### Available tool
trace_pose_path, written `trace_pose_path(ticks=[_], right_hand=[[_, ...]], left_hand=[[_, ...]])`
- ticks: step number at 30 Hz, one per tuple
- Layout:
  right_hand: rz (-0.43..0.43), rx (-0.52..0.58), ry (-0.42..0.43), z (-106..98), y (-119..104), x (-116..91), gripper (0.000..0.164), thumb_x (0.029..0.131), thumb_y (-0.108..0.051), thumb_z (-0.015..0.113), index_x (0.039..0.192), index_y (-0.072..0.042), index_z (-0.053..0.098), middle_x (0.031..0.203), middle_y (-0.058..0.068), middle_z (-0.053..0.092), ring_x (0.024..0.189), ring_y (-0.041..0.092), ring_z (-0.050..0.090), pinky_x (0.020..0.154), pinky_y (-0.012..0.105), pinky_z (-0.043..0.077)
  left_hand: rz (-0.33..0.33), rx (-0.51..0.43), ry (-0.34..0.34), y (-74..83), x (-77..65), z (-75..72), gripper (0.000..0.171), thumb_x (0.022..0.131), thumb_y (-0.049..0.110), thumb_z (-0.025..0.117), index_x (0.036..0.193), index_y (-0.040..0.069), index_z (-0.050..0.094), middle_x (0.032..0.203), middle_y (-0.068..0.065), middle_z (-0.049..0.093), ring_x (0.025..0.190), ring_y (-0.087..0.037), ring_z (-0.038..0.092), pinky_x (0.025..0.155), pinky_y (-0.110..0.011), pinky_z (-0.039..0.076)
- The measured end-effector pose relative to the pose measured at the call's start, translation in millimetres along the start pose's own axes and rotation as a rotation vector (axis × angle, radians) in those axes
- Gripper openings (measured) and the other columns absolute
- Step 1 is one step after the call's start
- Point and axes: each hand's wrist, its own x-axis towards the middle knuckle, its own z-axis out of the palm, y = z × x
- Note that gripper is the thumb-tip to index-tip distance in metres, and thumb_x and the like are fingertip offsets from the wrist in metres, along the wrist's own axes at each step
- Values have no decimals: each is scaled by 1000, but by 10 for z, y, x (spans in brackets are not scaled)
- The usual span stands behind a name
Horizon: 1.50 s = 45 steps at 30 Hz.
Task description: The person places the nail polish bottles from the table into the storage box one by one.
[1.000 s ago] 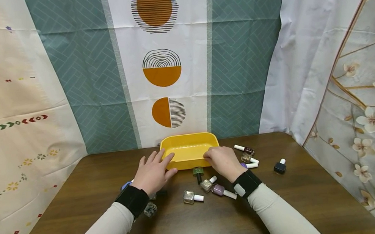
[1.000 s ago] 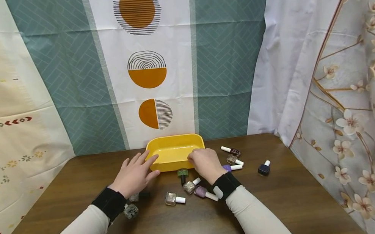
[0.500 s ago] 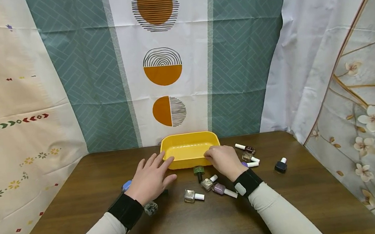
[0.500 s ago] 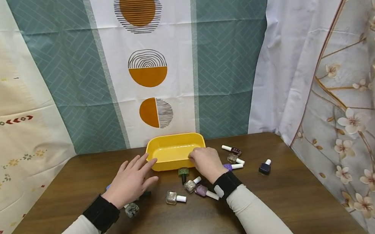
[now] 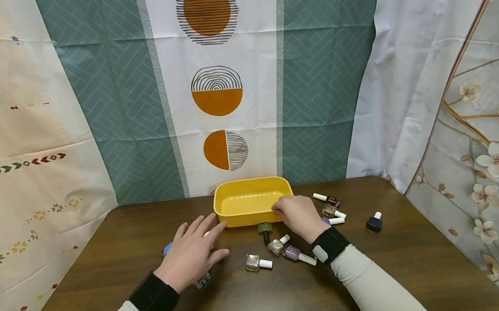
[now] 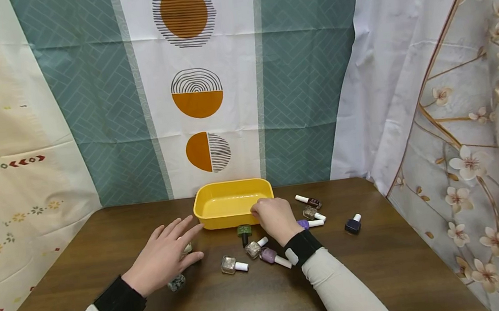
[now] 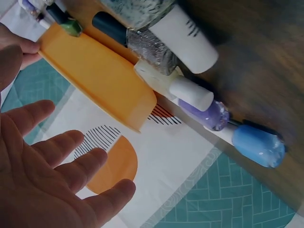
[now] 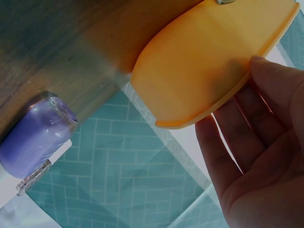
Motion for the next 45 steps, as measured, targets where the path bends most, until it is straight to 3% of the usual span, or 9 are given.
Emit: trace_pose_path(ticks=[11, 19, 26, 35, 45], right_hand=[[-5, 0, -8, -14, 10, -3, 4, 101, -17, 83, 99, -18, 86, 84, -2, 72, 76, 22, 72, 68, 43, 60], [9, 2, -21, -18, 1, 7, 4, 102, -18, 83, 101, -18, 86, 86, -1, 73, 77, 23, 71, 71, 43, 60], [8, 5, -13, 1, 5, 1, 3, 99, -16, 85, 102, -18, 86, 85, -1, 73, 76, 22, 70, 71, 43, 60], [6, -1, -13, 25, 10, 7, 5, 99, -15, 85, 102, -19, 86, 84, -2, 72, 75, 21, 70, 70, 42, 60], [3, 15, -6, 35, 9, -13, 3, 99, -17, 85, 102, -17, 87, 85, -1, 73, 76, 22, 70, 72, 43, 60]], left_hand=[[68, -4, 57, -43, -225, 3, 68, 100, 49, 82, 154, 12, 64, 159, -19, 57, 145, -43, 55, 119, -70, 40], [106, -15, 58, -71, -335, -8, 67, 100, 49, 81, 154, 13, 64, 156, -17, 60, 142, -39, 58, 119, -66, 42], [183, -38, 90, -95, -422, -11, 66, 96, 46, 87, 149, 12, 67, 155, -14, 60, 144, -34, 57, 124, -63, 38], [224, -52, 42, -140, -567, 4, 64, 97, 45, 86, 150, 15, 67, 150, -10, 63, 139, -31, 59, 114, -62, 49], [248, -63, -17, -156, -652, 6, 57, 95, 33, 91, 145, 16, 69, 148, -7, 65, 133, -27, 63, 111, -58, 53]])
